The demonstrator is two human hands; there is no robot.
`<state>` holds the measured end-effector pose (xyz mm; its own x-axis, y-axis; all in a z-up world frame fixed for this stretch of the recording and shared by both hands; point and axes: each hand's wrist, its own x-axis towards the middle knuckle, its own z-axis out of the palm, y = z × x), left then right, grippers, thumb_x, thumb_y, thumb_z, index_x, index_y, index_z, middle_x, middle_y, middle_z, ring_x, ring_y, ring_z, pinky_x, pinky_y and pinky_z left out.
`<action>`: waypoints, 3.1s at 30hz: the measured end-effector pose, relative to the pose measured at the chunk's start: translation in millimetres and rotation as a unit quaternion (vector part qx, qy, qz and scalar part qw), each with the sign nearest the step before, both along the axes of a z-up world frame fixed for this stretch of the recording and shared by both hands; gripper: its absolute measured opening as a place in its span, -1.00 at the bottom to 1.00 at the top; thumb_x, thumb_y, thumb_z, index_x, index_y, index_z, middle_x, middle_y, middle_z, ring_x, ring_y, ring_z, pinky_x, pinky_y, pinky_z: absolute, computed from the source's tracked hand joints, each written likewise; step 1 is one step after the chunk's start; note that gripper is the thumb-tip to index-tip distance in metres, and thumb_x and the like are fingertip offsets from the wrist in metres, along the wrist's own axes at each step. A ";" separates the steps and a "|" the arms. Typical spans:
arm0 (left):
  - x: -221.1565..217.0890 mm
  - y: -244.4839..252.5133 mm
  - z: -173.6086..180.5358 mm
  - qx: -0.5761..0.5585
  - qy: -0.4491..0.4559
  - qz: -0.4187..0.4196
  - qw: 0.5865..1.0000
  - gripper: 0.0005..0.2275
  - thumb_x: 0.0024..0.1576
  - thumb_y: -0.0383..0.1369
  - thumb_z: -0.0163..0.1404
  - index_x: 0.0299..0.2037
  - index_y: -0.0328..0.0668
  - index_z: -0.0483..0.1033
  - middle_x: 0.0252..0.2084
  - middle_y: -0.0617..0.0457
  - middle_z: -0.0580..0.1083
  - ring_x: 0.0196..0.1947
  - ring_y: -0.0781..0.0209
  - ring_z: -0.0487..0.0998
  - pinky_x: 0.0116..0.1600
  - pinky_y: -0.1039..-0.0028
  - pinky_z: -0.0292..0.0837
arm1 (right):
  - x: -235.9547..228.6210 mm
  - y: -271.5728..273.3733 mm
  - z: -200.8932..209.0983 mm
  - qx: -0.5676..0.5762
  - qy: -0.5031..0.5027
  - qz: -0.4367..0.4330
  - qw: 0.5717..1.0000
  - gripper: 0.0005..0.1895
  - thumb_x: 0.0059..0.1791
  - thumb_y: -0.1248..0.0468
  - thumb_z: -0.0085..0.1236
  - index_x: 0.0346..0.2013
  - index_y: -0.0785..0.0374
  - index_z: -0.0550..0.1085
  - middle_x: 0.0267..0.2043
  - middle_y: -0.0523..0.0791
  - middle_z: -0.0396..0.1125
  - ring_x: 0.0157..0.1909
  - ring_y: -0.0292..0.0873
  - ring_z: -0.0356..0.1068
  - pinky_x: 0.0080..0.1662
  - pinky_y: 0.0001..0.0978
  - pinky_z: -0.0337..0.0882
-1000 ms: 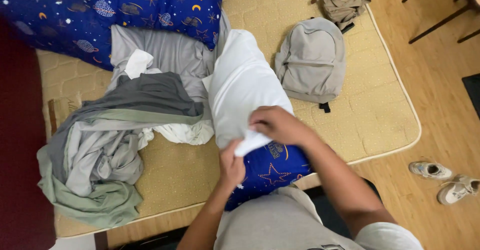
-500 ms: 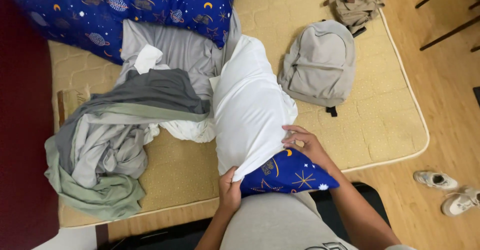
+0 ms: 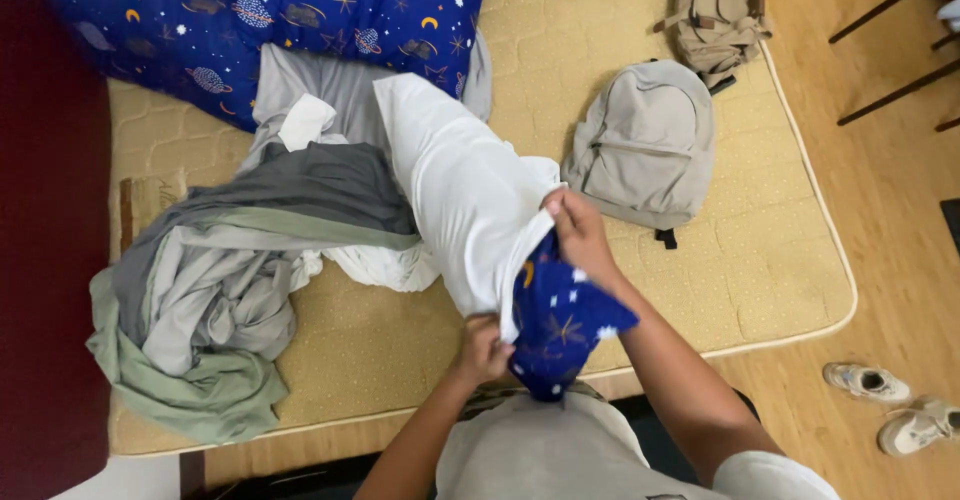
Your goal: Putting a white pillowcase onto a blue pillow
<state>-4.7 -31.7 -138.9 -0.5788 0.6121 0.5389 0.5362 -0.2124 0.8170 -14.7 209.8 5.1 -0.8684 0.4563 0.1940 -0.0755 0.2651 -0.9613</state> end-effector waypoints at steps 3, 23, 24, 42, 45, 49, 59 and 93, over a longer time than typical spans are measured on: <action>-56.2 -68.3 -24.9 -0.134 -0.019 0.145 0.980 -0.47 0.21 0.11 -0.10 -0.58 -0.20 0.42 -0.71 -0.16 0.33 -0.63 -0.19 0.41 -0.51 0.14 0.30 | 33.8 -32.9 -17.8 -0.066 -0.077 0.049 0.994 -0.73 0.20 0.29 -0.21 -0.23 0.24 0.49 -0.39 -0.09 0.27 -0.23 -0.06 0.28 -0.04 -0.11 0.33; -241.3 119.4 54.8 -0.559 -0.217 0.271 0.753 -0.14 0.17 0.15 -0.03 0.56 0.05 -0.24 0.51 -0.29 -0.05 0.30 -0.50 0.22 0.22 -0.27 0.23 | 108.4 -62.8 63.4 -0.156 -0.304 0.234 0.910 -0.74 0.12 0.26 -0.11 -0.34 0.27 0.51 -0.55 -0.26 0.21 -0.50 -0.33 0.18 -0.33 -0.46 0.26; -231.3 113.0 61.3 -0.557 -0.214 0.272 0.755 -0.13 0.13 0.19 -0.04 0.55 0.12 -0.25 0.51 -0.24 -0.07 0.26 -0.34 0.25 0.22 -0.09 0.26 | 105.5 -58.5 59.6 -0.127 -0.280 0.267 0.913 -0.67 0.14 0.23 -0.01 -0.52 0.20 0.37 -0.57 -0.25 0.15 -0.53 -0.33 0.14 -0.39 -0.44 0.25; -171.6 101.6 68.3 -0.646 -0.340 0.227 0.645 0.30 -0.09 0.24 0.26 0.49 -0.50 -0.47 0.53 -0.53 -0.24 0.42 -0.69 -0.06 0.33 -0.50 -0.15 | 126.0 -98.7 117.9 -0.200 -0.394 0.197 0.875 -0.65 0.19 0.13 -0.17 -0.27 0.28 0.48 -0.54 -0.22 0.21 -0.51 -0.34 0.14 -0.38 -0.45 0.23; -172.6 96.0 65.5 -0.607 -0.299 0.264 0.688 0.15 0.01 0.24 0.13 0.50 -0.45 -0.36 0.50 -0.44 -0.08 0.37 -0.58 0.08 0.31 -0.47 -0.08 | 114.8 -99.5 117.0 -0.236 -0.397 0.188 0.867 -0.66 0.18 0.17 -0.15 -0.13 0.32 0.54 -0.48 -0.20 0.30 -0.49 -0.35 0.19 -0.38 -0.50 0.26; -177.6 72.4 88.1 -0.562 -0.230 0.305 0.734 -0.04 0.14 0.18 0.02 0.48 -0.46 -0.17 0.46 -0.40 0.06 0.32 -0.35 0.25 0.28 -0.21 0.23 | 108.1 -88.8 94.3 -0.174 -0.317 0.234 0.902 -0.93 0.08 0.35 0.05 -0.18 0.23 0.50 -0.48 -0.21 0.33 -0.52 -0.34 0.22 -0.42 -0.51 0.24; 4.7 -14.8 202.1 -0.458 0.023 0.085 0.884 -0.69 0.04 -0.09 0.19 -0.15 0.01 0.44 -0.22 0.07 0.37 -0.09 -0.10 0.51 -0.05 0.09 0.47 | 100.8 -52.0 10.8 0.084 -0.048 0.196 0.976 -0.83 -0.09 0.46 0.18 -0.21 0.27 0.54 -0.33 -0.01 0.48 -0.24 0.08 0.46 -0.12 -0.08 0.44; 35.9 -22.7 121.3 -0.066 -0.252 0.482 0.837 -0.70 0.00 -0.71 -0.08 -0.20 -0.18 0.64 -0.29 -0.04 0.59 -0.16 0.21 0.55 0.10 0.18 0.38 | 8.1 -91.9 74.5 0.411 0.232 0.035 0.881 -0.82 -0.06 0.32 -0.07 -0.57 0.06 0.32 -0.58 -0.23 0.07 -0.54 -0.13 0.24 -0.48 -0.37 0.32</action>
<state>31.2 -54.4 -17.6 -0.9713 -0.2341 0.0418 -0.0136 0.2301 0.9731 -6.5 117.9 79.7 -0.6284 -0.0562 0.7758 -0.4540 0.8364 -0.3071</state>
